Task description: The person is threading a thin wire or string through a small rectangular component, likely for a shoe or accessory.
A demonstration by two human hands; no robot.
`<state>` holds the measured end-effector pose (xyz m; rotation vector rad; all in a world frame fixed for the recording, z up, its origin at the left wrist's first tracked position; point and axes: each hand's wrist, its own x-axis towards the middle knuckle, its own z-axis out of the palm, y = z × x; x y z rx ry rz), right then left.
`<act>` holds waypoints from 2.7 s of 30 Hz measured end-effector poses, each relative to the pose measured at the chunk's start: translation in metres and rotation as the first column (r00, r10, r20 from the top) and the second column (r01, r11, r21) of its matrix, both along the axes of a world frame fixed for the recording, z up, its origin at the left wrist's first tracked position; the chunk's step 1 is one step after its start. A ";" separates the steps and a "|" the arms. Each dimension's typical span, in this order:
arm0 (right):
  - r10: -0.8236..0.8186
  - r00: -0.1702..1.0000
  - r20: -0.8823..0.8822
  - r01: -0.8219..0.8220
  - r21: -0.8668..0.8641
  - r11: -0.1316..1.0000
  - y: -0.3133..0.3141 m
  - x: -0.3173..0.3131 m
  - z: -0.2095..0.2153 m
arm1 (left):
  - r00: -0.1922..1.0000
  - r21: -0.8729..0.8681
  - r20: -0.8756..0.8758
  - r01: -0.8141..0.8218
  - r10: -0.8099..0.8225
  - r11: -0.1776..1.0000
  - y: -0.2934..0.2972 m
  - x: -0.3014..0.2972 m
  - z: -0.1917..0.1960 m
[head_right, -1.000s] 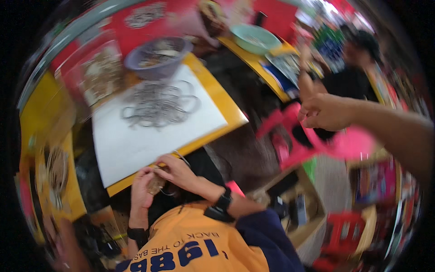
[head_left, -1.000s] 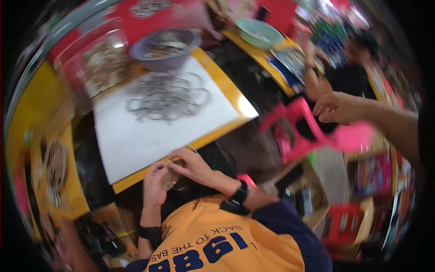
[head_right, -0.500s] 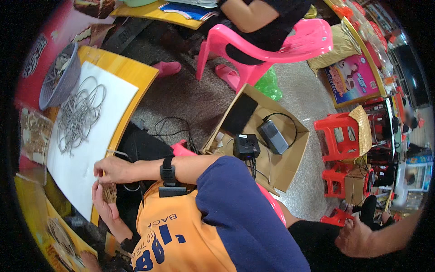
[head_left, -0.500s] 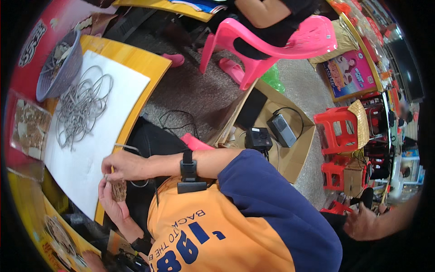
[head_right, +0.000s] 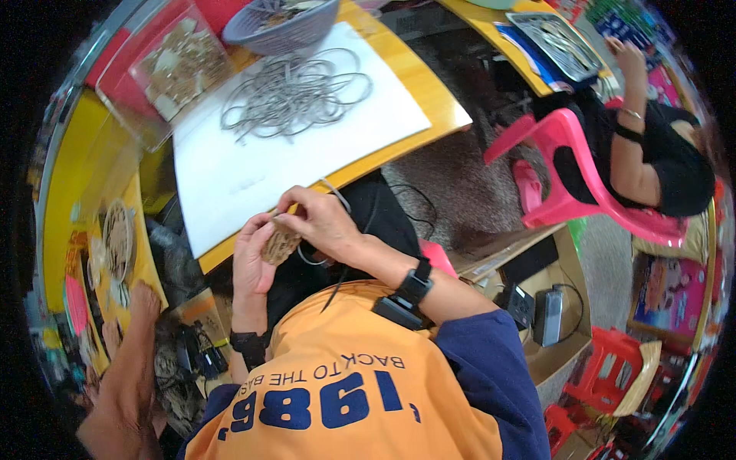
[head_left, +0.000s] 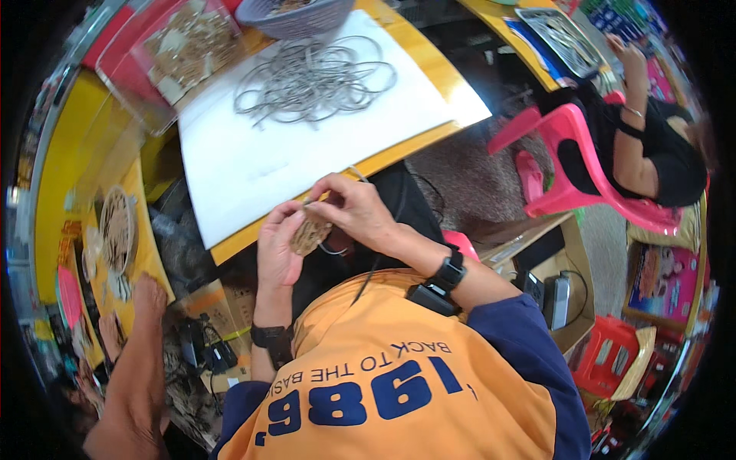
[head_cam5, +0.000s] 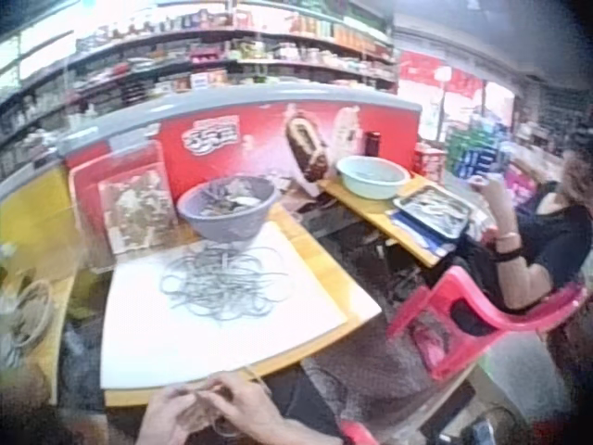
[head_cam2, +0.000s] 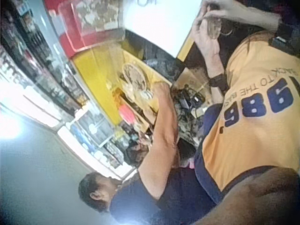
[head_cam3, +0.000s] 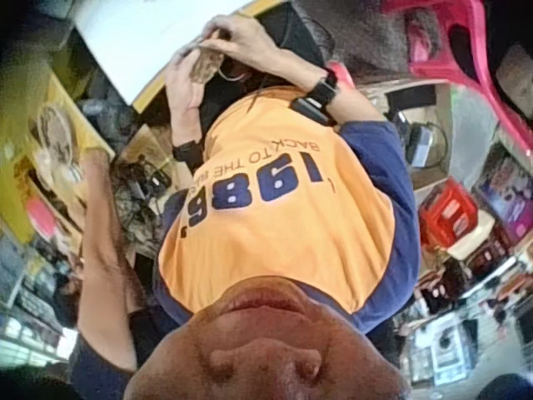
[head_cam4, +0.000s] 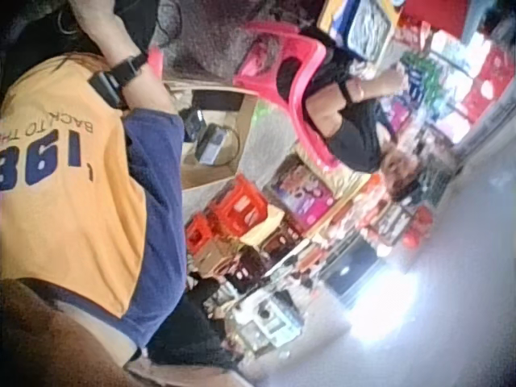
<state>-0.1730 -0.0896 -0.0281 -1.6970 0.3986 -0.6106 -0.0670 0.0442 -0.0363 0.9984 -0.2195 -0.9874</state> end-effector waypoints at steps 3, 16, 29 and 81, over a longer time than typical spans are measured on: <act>0.004 1.000 -0.028 -0.004 0.015 1.000 0.002 0.003 -0.004 | 1.000 0.008 -0.010 -0.009 0.010 1.000 0.004 0.003 -0.006; 0.100 0.979 0.180 0.066 -0.733 0.677 -0.007 0.008 -0.011 | 0.978 -0.043 -0.165 0.120 -0.125 0.992 0.003 0.003 -0.004; 0.262 0.939 0.223 -0.113 -0.520 0.847 0.017 -0.008 0.049 | 0.991 -0.070 -0.092 0.090 -0.096 0.993 0.001 -0.003 0.008; 0.131 0.988 0.084 -0.136 0.881 0.454 -0.031 -0.011 0.002 | 0.433 0.430 0.431 0.673 -0.792 0.602 0.017 0.001 0.037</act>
